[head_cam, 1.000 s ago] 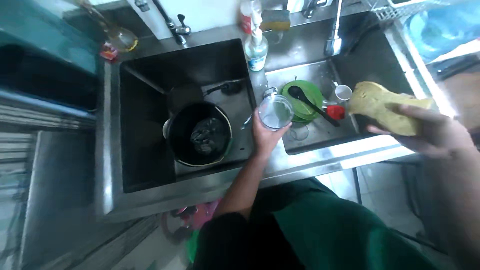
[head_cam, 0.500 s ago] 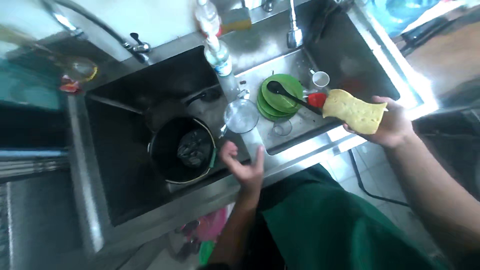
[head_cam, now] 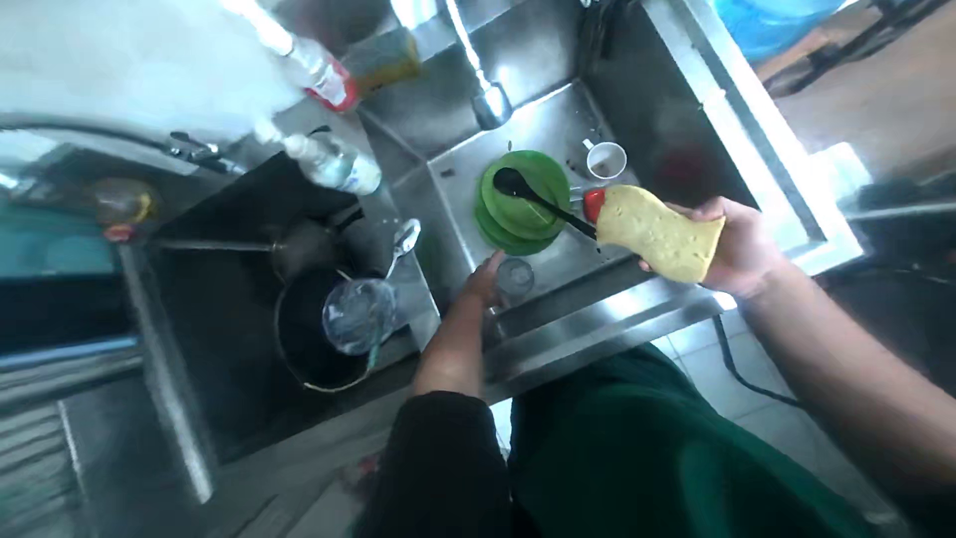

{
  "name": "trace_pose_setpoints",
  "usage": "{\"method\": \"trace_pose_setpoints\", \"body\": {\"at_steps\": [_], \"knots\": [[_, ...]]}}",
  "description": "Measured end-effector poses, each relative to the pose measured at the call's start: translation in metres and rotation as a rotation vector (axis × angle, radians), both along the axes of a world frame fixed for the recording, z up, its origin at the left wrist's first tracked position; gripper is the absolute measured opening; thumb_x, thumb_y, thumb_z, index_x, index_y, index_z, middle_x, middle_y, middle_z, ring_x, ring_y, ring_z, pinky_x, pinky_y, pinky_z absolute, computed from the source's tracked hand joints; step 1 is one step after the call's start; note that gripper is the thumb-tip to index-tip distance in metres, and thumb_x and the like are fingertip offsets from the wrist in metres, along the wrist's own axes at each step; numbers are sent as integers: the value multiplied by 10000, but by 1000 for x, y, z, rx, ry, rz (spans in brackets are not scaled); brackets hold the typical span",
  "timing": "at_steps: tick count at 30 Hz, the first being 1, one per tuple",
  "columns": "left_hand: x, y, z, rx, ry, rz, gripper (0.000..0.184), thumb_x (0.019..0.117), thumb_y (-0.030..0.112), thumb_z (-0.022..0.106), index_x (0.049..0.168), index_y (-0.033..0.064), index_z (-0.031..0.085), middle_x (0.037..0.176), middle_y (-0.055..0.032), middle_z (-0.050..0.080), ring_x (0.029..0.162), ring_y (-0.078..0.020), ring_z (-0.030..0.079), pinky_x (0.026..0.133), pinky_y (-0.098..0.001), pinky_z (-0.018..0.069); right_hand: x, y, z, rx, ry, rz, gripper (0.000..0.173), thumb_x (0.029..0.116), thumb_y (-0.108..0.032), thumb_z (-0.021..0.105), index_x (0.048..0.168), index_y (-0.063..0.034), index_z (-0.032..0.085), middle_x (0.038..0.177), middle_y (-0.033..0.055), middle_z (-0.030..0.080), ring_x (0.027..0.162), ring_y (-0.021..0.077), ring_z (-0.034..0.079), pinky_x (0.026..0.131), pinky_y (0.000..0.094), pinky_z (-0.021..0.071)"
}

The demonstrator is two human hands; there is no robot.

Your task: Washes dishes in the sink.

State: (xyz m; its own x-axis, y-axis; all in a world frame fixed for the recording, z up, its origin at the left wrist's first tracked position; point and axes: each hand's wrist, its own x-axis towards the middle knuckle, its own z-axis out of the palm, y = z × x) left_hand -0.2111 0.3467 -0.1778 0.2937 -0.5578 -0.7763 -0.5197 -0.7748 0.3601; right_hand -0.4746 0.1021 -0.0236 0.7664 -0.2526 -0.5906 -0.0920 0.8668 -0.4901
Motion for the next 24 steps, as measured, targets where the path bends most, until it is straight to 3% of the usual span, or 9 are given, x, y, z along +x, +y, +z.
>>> {"method": "trace_pose_setpoints", "body": {"at_steps": [2,5,9,13,16,18,24], "knots": [[3,-4,-16,-47,-22,-54,1243,626,194,989,1625,146,251,1611,-201,368,1467,-370,401,1197,-519,361,-12,-21,1,12,28,17,448,883,-298,503,1305,-178,593,1087,84,714,895,223,726,710,409,635],[-11,-10,-19,-47,-23,-124,1067,705,295,945,1582,139,358,1572,-181,433,1463,-328,414,1212,-479,345,-32,-45,0,-3,48,70,428,891,-294,480,1286,-192,610,1074,65,717,891,200,724,725,388,631],[-24,-22,-10,-92,-17,-82,1038,696,245,943,1558,91,385,1549,-191,462,1436,-334,455,1196,-490,371,-33,-61,-6,-84,86,179,447,872,-292,473,1290,-199,598,1070,46,712,892,167,716,743,364,627],[-35,-44,28,-357,36,108,1060,605,147,963,1506,48,413,1419,-213,569,1312,-316,573,1113,-484,474,-24,-62,-15,-147,197,291,568,814,-222,509,1381,-185,510,1087,36,696,919,141,697,787,335,607],[-49,-67,69,-555,38,202,1072,551,139,967,1448,30,390,1297,-188,635,1203,-275,637,1024,-465,536,2,-51,-23,-291,271,411,573,899,-162,479,1470,-144,432,1117,65,646,934,137,651,794,335,568],[-59,-78,87,-722,52,249,1034,548,195,971,1399,32,407,1244,-118,662,1175,-168,643,1015,-377,544,21,-42,-32,-377,267,453,605,920,-181,490,1519,-150,411,1211,125,631,998,199,634,833,398,546],[-98,-102,101,-1178,165,591,1008,585,214,936,1407,-68,425,1293,-116,632,1199,-136,621,1034,-328,537,39,-28,-32,-367,151,385,570,936,-214,449,1503,-154,439,1216,126,631,976,204,649,826,404,559]]}}
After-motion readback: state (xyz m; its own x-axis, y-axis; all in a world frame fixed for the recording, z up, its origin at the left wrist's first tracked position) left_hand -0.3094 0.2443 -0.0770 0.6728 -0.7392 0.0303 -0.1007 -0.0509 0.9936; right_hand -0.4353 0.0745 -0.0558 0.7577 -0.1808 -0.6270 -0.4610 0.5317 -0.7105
